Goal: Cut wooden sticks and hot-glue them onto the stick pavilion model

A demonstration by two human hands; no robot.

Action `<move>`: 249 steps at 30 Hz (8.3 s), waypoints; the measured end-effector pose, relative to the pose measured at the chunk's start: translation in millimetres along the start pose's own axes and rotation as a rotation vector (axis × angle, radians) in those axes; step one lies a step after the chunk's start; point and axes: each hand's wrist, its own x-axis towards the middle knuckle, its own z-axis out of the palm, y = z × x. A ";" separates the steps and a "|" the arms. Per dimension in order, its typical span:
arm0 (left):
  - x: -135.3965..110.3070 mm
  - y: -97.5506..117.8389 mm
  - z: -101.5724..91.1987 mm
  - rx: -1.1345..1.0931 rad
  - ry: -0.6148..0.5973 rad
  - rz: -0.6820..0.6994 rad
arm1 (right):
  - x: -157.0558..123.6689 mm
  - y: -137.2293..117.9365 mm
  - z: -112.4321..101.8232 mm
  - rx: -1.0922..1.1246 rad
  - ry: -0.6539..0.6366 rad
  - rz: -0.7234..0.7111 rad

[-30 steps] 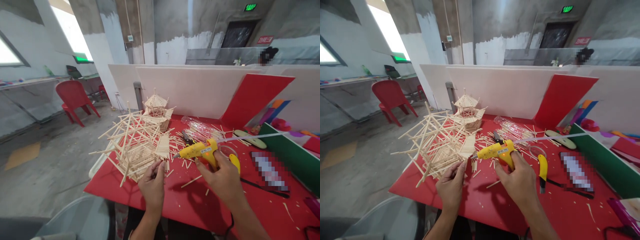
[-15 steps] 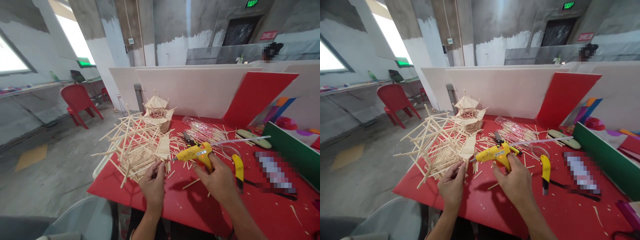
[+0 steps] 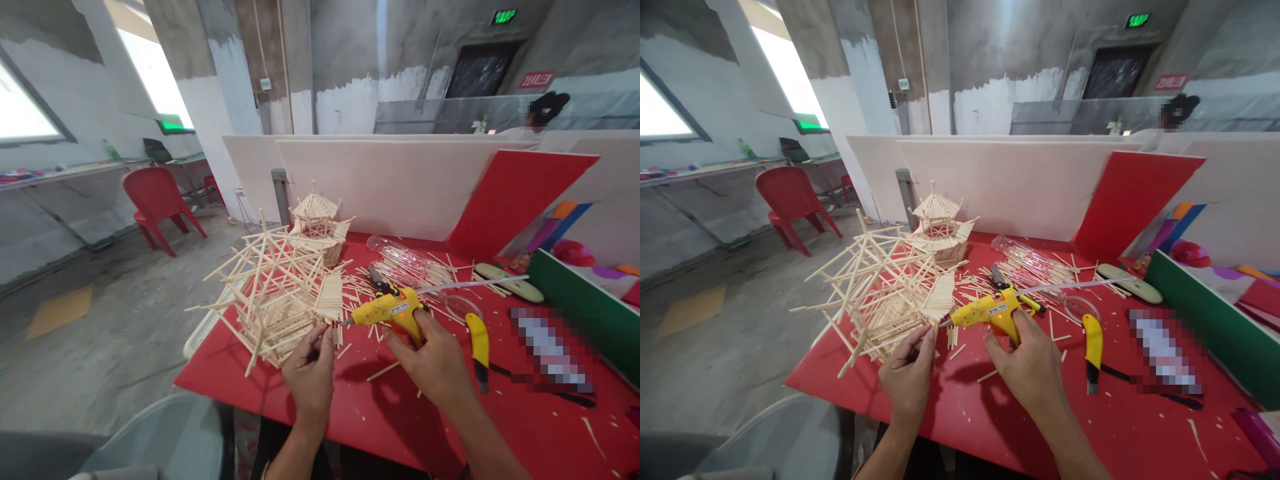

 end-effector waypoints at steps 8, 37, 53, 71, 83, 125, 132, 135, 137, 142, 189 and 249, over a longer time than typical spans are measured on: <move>-2.0 8.3 4.9 -0.018 -0.009 -0.127 | -0.2 0.6 0.5 -0.023 -0.013 -0.008; 1.6 -0.1 -4.2 -0.077 -0.142 -0.089 | -95.1 66.6 21.6 0.071 -0.010 0.310; 2.9 -1.4 -9.0 -0.100 -0.174 -0.123 | -42.3 -6.2 18.3 0.142 0.147 -0.402; 10.3 5.7 -9.6 -0.149 -0.217 -0.132 | -18.9 -59.9 70.8 0.370 0.214 -0.284; 13.5 5.6 -10.0 -0.138 -0.217 -0.117 | -18.1 -66.1 73.2 0.552 0.101 -0.095; 17.7 9.4 -0.5 -0.161 -0.234 -0.256 | -15.1 -65.0 73.1 0.576 0.096 -0.098; 17.0 10.5 -0.1 -0.179 -0.235 -0.243 | -15.9 -63.7 74.6 0.557 0.116 -0.125; 17.1 10.3 -0.1 -0.173 -0.238 -0.239 | -16.8 -62.9 75.6 0.554 0.122 -0.130; 16.9 10.5 -0.2 -0.168 -0.238 -0.244 | -17.4 -62.6 75.1 0.562 0.115 -0.129; 15.9 10.6 -1.4 -0.111 -0.223 -0.231 | -18.4 -62.7 65.8 0.613 0.088 -0.106; 5.8 27.4 -1.6 -0.123 -0.233 -0.508 | -20.9 -38.9 20.3 0.677 -0.229 -0.249; -14.8 -55.4 4.0 0.482 -0.623 -0.272 | -41.7 37.2 -1.6 0.142 -0.266 -0.029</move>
